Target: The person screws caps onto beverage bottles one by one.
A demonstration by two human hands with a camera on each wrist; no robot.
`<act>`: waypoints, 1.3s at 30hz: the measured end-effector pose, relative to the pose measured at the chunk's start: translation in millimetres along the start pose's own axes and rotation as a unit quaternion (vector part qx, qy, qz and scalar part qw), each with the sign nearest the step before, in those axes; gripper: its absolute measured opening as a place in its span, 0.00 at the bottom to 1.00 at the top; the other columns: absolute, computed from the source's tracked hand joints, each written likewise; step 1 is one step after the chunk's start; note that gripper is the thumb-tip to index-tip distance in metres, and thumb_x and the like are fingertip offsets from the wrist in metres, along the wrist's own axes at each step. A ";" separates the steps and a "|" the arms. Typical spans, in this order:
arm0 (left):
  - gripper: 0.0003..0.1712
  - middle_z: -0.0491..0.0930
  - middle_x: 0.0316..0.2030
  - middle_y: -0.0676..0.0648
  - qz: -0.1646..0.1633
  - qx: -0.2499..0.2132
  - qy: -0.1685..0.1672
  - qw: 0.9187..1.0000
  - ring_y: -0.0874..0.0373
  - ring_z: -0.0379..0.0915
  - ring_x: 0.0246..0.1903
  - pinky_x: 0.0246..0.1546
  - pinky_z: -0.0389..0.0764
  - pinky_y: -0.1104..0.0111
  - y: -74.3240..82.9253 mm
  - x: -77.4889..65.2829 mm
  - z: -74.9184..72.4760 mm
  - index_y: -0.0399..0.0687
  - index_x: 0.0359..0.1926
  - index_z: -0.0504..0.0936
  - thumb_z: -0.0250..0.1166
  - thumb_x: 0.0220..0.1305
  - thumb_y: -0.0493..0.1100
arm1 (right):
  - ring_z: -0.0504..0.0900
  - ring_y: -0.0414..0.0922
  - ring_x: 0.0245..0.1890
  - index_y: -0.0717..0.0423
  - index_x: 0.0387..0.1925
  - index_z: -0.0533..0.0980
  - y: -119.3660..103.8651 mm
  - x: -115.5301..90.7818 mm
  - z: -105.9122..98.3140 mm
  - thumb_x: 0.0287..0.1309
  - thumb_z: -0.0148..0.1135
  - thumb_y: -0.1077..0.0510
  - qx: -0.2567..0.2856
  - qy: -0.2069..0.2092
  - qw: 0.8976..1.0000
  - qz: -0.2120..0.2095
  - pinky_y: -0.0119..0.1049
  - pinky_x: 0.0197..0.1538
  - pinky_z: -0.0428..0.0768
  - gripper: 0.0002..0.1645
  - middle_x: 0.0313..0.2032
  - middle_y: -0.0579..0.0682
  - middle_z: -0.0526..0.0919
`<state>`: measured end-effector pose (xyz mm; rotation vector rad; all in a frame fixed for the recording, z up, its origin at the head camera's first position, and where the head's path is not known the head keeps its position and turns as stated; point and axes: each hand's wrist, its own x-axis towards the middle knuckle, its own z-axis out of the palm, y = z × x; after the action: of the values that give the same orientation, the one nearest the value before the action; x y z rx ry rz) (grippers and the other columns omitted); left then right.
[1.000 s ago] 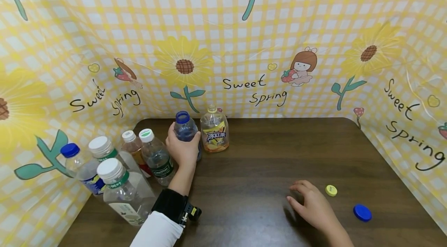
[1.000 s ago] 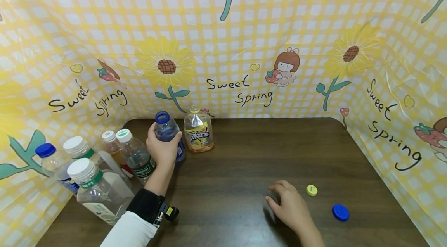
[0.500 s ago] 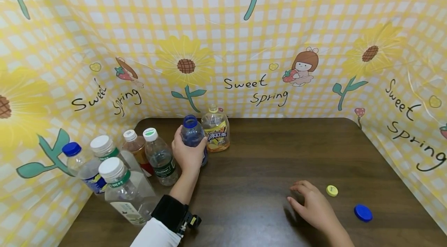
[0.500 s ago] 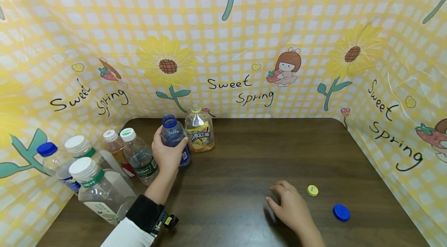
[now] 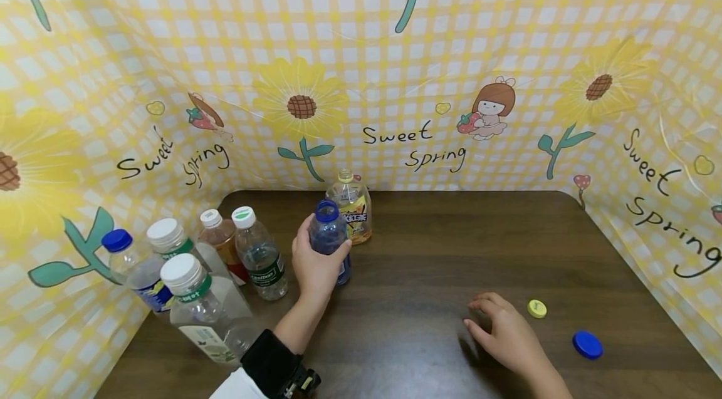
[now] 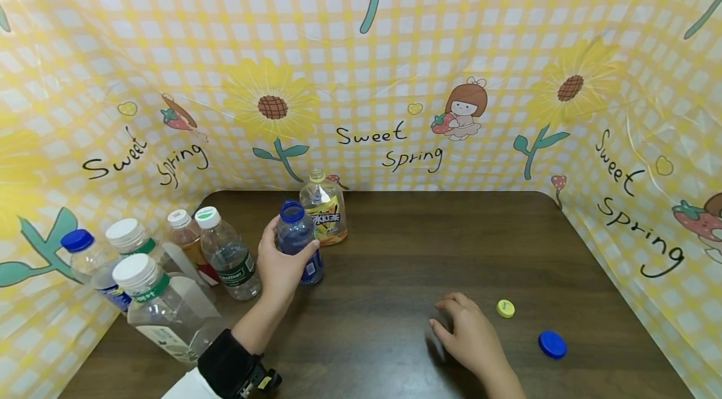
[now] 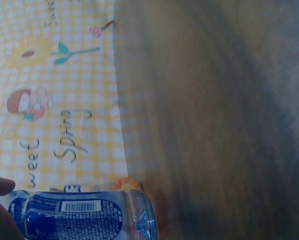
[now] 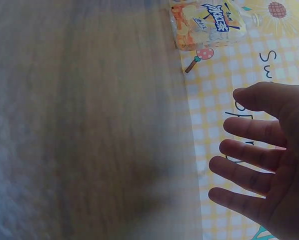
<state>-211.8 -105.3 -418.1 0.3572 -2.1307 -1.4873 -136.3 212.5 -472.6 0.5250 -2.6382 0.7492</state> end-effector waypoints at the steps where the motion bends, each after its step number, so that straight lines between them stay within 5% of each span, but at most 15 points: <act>1: 0.48 0.70 0.57 0.41 0.003 0.002 -0.006 1.000 0.45 0.66 0.57 0.57 0.67 0.45 0.9 -2.9 0.2 0.54 0.66 0.69 0.81 0.42 0.43 | 0.82 0.51 0.44 0.58 0.36 0.82 0.1 -0.3 0.2 0.46 0.75 0.60 -0.001 0.001 1.000 -0.001 0.50 0.45 0.80 0.13 0.42 0.54 0.82; 13: 0.48 0.73 0.57 0.45 0.028 -0.046 -0.078 0.996 0.48 0.68 0.58 0.60 0.66 0.48 14.2 -23.2 0.8 0.52 0.65 0.70 0.82 0.41 0.41 | 0.81 0.50 0.44 0.57 0.36 0.82 0.0 -1.1 0.9 0.48 0.74 0.59 -0.006 -0.011 1.000 0.014 0.48 0.44 0.80 0.12 0.42 0.51 0.81; 24: 0.47 0.74 0.57 0.46 0.042 -0.105 -0.178 0.978 0.48 0.66 0.59 0.62 0.63 0.44 15.9 -30.6 -1.0 0.53 0.65 0.69 0.81 0.43 0.42 | 0.81 0.50 0.43 0.58 0.36 0.82 -0.8 0.2 0.1 0.47 0.74 0.60 -0.004 -0.005 1.000 0.007 0.49 0.44 0.80 0.12 0.41 0.52 0.81; 30: 0.44 0.76 0.54 0.46 0.077 -0.114 -0.219 0.966 0.49 0.68 0.57 0.60 0.67 0.49 13.4 -33.7 0.2 0.52 0.64 0.70 0.79 0.45 0.40 | 0.81 0.50 0.44 0.57 0.36 0.82 -1.3 -1.0 -0.3 0.48 0.74 0.60 -0.001 -0.012 1.000 0.014 0.48 0.44 0.80 0.12 0.42 0.52 0.81; 39: 0.46 0.73 0.58 0.43 0.073 -0.136 -0.284 0.946 0.47 0.70 0.57 0.55 0.75 0.52 14.6 -40.2 -0.1 0.49 0.68 0.66 0.77 0.48 0.38 | 0.81 0.50 0.44 0.56 0.37 0.82 -2.0 -2.2 -1.6 0.48 0.74 0.60 -0.001 -0.016 1.000 0.017 0.48 0.44 0.80 0.12 0.42 0.51 0.81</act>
<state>-177.1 -80.5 -414.9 -0.3690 -2.2507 -1.9295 -133.2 212.4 -471.4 0.4975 -2.6836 0.7550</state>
